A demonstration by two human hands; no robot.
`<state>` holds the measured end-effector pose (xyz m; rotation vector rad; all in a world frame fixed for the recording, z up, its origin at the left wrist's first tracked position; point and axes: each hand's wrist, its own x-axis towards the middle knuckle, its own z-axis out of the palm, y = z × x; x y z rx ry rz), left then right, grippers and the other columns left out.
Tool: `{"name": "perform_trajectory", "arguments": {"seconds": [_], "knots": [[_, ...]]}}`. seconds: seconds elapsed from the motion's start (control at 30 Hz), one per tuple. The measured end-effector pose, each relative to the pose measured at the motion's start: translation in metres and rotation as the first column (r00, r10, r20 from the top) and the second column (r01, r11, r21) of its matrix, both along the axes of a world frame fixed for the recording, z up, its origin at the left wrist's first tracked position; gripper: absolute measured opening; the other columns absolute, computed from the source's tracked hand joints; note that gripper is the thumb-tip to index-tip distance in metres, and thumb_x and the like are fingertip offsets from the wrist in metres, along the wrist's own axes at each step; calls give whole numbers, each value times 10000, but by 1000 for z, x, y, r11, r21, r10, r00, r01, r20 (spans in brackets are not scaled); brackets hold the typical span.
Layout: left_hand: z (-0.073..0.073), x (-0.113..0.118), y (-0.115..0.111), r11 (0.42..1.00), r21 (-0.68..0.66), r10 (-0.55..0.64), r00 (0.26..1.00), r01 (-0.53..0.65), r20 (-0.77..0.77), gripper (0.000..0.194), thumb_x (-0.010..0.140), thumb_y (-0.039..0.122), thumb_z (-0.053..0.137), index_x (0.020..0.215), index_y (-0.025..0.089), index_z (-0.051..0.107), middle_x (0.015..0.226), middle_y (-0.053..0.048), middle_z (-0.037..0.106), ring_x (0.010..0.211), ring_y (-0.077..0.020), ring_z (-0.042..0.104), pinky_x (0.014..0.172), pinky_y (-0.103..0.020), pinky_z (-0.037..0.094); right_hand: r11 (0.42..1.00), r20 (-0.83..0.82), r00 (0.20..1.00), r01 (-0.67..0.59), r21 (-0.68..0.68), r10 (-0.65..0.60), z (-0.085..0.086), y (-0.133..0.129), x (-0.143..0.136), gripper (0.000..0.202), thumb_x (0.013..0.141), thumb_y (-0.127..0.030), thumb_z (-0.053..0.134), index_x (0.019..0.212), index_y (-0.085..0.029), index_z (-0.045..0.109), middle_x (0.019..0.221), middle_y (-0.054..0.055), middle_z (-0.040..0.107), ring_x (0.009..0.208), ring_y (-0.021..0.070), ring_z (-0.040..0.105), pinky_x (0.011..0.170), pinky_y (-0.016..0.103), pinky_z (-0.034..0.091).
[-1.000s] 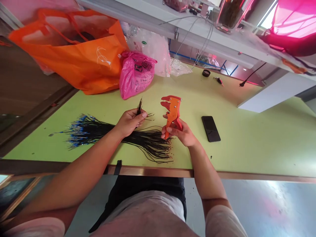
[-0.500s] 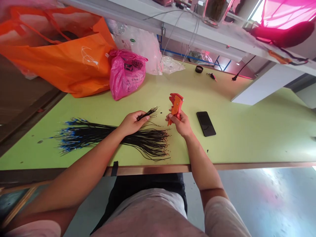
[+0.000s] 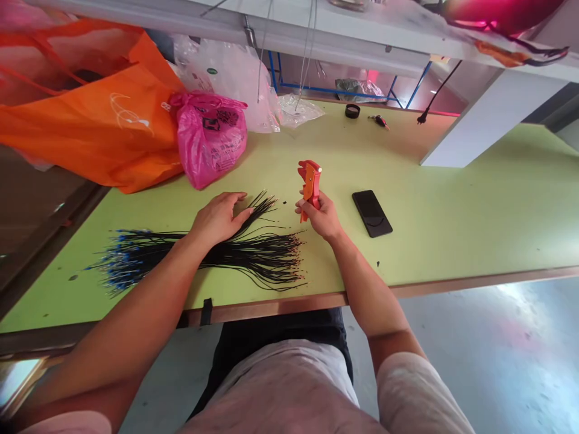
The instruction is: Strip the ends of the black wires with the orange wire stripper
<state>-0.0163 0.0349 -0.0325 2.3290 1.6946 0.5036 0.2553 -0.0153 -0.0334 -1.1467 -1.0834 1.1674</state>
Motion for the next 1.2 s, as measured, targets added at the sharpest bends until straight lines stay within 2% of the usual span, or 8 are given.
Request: {"name": "perform_trajectory", "arguments": {"seconds": [0.07,0.2,0.4,0.57,0.73,0.9,1.1,1.2], "knots": [[9,3,-5,998,65,-10,1000,10,4,478,951,424,580,1367,191,619,1413,-155,635,1339,-355,572,1107,-493,499,1000,0,1000,11,7,-11,0,1,0,446,800,-473,827,1107,-206,643,937,44,731,821,205,739,855,432,631],[19,8,-18,983,173,-96,980,66,172,411,971,441,569,1310,220,635,1378,-119,652,1307,-307,595,1115,-449,497,999,-6,999,41,8,-41,0,2,0,449,796,-458,822,1114,-198,641,960,53,737,814,199,738,823,409,630],[9,2,-30,947,191,-294,935,258,197,307,935,506,639,1058,237,724,1252,-112,703,1229,-310,615,1109,-477,487,997,-12,997,76,10,-76,-3,3,-1,443,794,-449,804,1114,-201,624,987,61,721,809,198,732,783,383,612],[3,2,-33,957,242,-219,948,161,233,268,951,457,621,1025,233,750,1111,-101,718,1124,-284,641,1069,-447,503,997,168,986,0,77,-13,-4,0,-1,369,819,-425,766,1074,-198,628,953,55,698,804,205,692,771,388,590],[-10,-2,-30,991,81,-132,910,108,393,329,939,458,621,1093,195,744,1085,-86,738,919,-204,686,873,-334,563,991,362,932,-61,118,14,-1,-5,-1,318,858,-381,719,1095,-180,651,862,26,656,800,203,631,755,364,549],[-14,-12,-28,990,-106,-31,874,94,485,399,891,517,658,1078,179,761,968,-69,776,773,-170,665,734,-283,550,991,401,916,-46,128,-9,-1,-4,-2,295,873,-362,683,1100,-178,649,855,23,645,751,186,587,717,350,523],[-7,-12,-30,977,-83,-136,869,198,476,393,879,510,696,1111,203,774,1054,-85,800,902,-206,710,865,-331,570,991,401,915,-16,136,-40,-2,-3,-2,243,871,-379,679,1020,-196,621,944,37,668,722,169,565,704,352,508],[-6,-10,-30,954,-10,-271,873,301,406,323,910,514,666,962,227,805,1026,-85,805,958,-231,714,941,-370,557,991,413,910,-20,134,-37,-2,-3,-2,259,876,-380,669,1048,-190,631,909,26,645,707,162,544,690,344,490]]}}
